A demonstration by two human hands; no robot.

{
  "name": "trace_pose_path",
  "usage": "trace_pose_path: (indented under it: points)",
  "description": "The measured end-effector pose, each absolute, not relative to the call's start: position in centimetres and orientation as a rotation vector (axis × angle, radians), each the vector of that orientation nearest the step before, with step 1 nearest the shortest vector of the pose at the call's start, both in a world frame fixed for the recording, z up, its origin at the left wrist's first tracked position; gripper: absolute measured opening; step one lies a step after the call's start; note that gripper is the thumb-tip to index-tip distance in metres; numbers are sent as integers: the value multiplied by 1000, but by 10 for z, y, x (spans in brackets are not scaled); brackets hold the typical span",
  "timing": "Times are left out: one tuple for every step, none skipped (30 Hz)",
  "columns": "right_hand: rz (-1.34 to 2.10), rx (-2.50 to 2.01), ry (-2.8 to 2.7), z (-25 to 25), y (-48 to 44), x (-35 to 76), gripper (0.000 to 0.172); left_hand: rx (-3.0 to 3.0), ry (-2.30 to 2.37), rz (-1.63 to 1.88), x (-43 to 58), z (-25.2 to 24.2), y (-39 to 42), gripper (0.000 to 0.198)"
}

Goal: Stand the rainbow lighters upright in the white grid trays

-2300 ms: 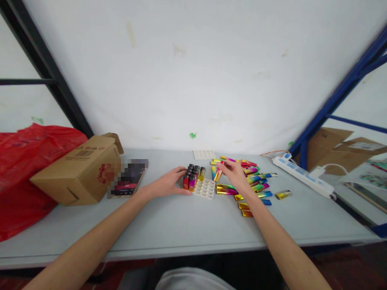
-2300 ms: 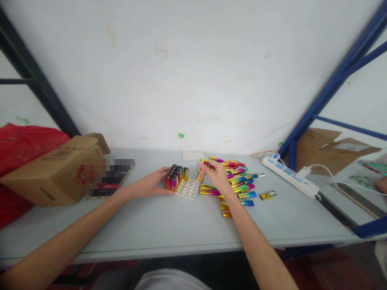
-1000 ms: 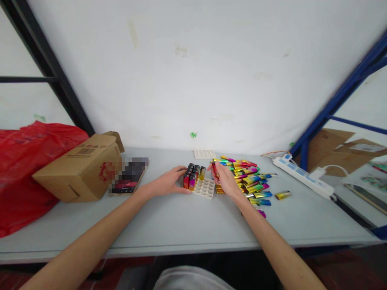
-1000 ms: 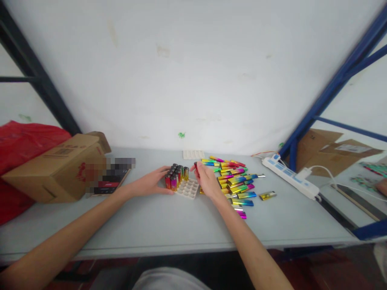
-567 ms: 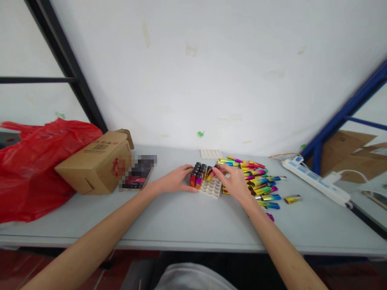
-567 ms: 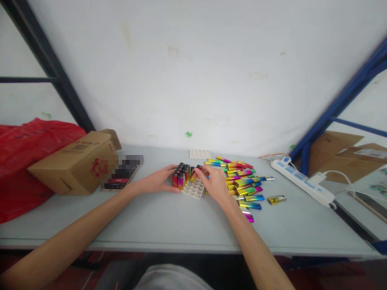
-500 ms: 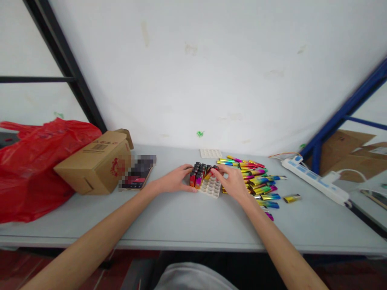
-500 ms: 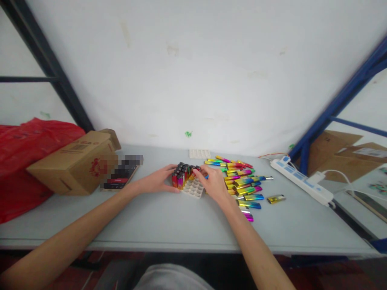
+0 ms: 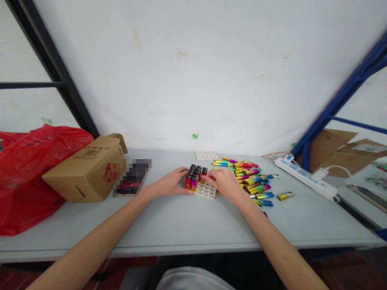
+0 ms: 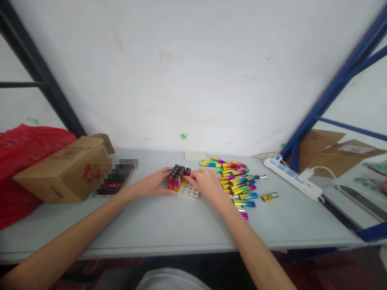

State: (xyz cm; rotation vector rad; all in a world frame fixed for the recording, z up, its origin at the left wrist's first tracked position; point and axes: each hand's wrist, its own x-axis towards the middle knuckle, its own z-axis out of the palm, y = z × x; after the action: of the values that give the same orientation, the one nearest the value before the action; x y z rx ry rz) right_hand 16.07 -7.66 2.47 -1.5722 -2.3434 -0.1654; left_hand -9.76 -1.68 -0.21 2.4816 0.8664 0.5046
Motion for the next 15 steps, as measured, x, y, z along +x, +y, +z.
trace_pose_path:
  points:
    - [-128,-1535,-2327,26,-74,164,44,2474,874,499,-98,-2,-17,80]
    - [-96,-1496,-2295,27,-69,171,46,2468,880,491,-98,-1,-17,80]
    - [-80,-1470,-2247,28,-62,180,47,2465,885,483,-98,-1,-18,81]
    - [-88,-1463,-2185,29,-53,192,47,2465,891,475,-98,0,-18,82]
    - [-118,-1490,-2113,29,-43,206,46,2468,899,470,-98,0,-18,83]
    - [-151,-1526,-2061,29,-31,221,41,2473,910,464,-98,0,-18,83]
    - [-184,-1574,-2023,28,-18,235,35,2477,921,460,-98,0,-17,84]
    - [-191,-1640,-2016,27,-6,248,31,2482,929,457,-98,0,-17,84]
    - [-188,-1710,-2025,24,6,259,29,2488,932,454,-98,0,-17,84]
    - [-175,-1737,-2037,21,16,268,27,2496,929,452,-98,0,-17,83]
    - [-157,-1757,-2061,16,24,275,26,2503,920,450,-98,0,-17,82]
    - [-135,-1766,-2090,12,31,279,25,2508,912,447,-98,0,-17,82]
    - [-112,-1762,-2122,8,35,282,23,2512,907,444,-98,0,-17,82]
    - [-90,-1755,-2154,4,37,283,23,2514,909,440,-99,0,-17,82]
    - [-71,-1744,-2184,1,38,284,23,2514,913,437,-99,0,-17,83]
